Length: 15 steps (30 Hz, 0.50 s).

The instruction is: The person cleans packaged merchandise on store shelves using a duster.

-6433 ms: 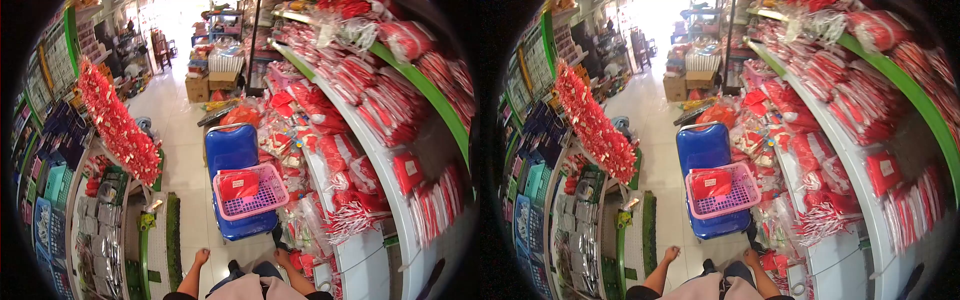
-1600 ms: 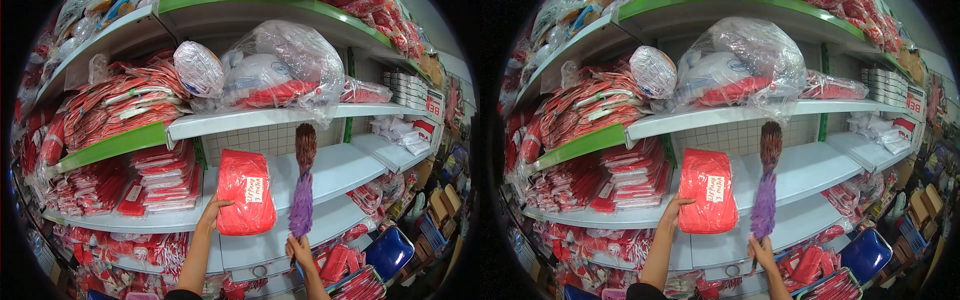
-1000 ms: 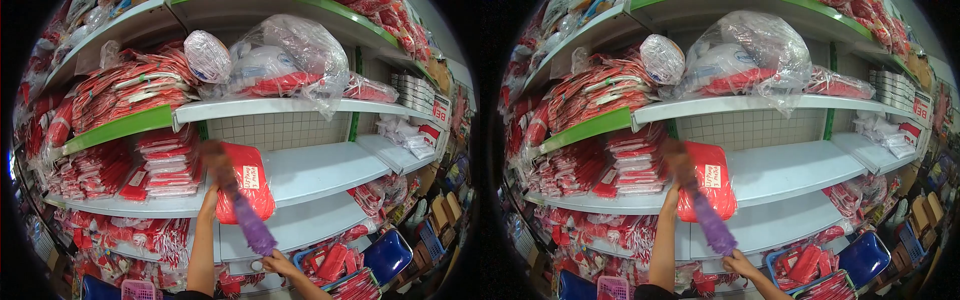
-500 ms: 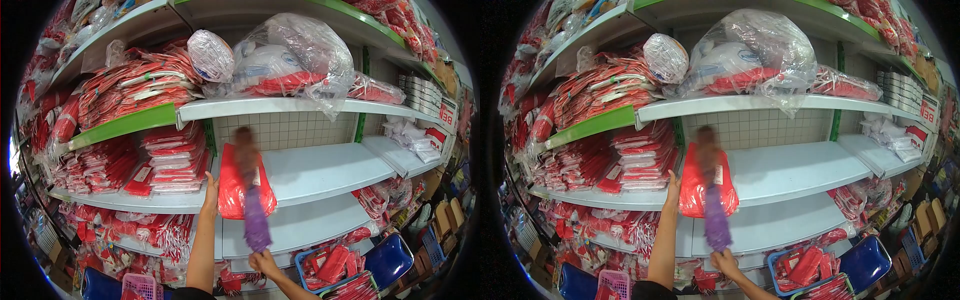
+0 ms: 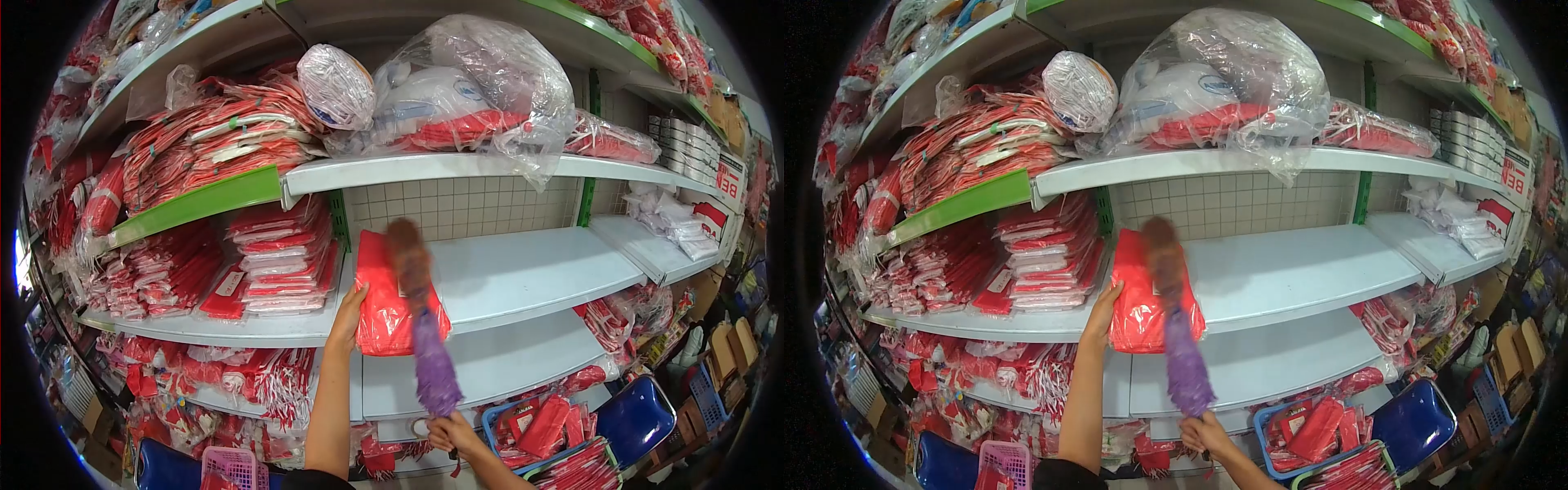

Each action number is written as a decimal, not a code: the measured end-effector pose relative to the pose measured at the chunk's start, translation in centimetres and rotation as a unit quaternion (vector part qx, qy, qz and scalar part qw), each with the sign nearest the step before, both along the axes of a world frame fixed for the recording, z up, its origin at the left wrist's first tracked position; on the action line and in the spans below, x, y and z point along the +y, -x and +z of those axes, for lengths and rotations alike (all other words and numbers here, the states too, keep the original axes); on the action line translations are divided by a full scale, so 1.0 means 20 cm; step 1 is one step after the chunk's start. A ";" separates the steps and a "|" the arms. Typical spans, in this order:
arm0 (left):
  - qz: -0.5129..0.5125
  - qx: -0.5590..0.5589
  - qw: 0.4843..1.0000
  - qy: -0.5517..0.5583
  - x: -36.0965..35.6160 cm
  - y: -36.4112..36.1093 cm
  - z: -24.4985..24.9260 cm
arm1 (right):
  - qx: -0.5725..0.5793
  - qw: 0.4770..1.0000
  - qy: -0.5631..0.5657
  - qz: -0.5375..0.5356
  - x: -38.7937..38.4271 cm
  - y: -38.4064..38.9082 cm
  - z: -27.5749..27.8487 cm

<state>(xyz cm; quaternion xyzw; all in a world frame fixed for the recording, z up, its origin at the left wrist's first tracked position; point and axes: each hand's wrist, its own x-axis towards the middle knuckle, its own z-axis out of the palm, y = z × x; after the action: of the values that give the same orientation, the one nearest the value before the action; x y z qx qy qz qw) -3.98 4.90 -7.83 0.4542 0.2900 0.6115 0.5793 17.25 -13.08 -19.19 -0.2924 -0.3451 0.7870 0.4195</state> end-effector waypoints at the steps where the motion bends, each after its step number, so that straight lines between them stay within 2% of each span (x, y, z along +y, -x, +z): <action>1: 0.008 0.014 1.000 0.011 -0.03 -0.01 0.03 | 0.047 0.999 0.022 -0.006 -0.01 -0.01 0.08; 2: 0.005 0.017 1.000 0.007 -0.03 -0.01 0.03 | 0.094 0.994 0.045 -0.013 -0.01 -0.01 0.13; 4: -0.003 0.024 1.000 -0.004 -0.04 -0.01 0.03 | 0.038 0.998 0.034 0.045 0.00 -0.01 0.17; 6: 0.015 0.062 0.998 0.014 0.05 0.04 -0.07 | -0.026 0.992 -0.002 0.122 0.04 -0.02 0.20; 7: 0.026 0.082 0.996 0.022 0.06 0.05 -0.07 | -0.045 0.991 -0.003 0.126 0.06 -0.03 0.22; 11: 0.008 0.109 0.993 -0.042 -0.03 -0.03 0.01 | 0.023 0.999 -0.030 -0.036 0.18 0.06 0.23; 14: 0.007 0.100 0.994 -0.042 -0.09 -0.05 0.06 | 0.052 0.998 0.010 -0.034 0.18 0.11 0.24; 15: 0.001 0.084 0.995 -0.050 -0.05 -0.03 0.03 | 0.032 0.999 -0.008 0.022 0.17 0.11 0.25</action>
<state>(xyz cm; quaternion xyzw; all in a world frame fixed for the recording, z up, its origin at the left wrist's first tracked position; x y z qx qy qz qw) -3.30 3.85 -7.29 0.5321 0.3076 0.5853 0.5289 15.04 -9.60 -14.24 -0.2560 -0.3445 0.8023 0.4149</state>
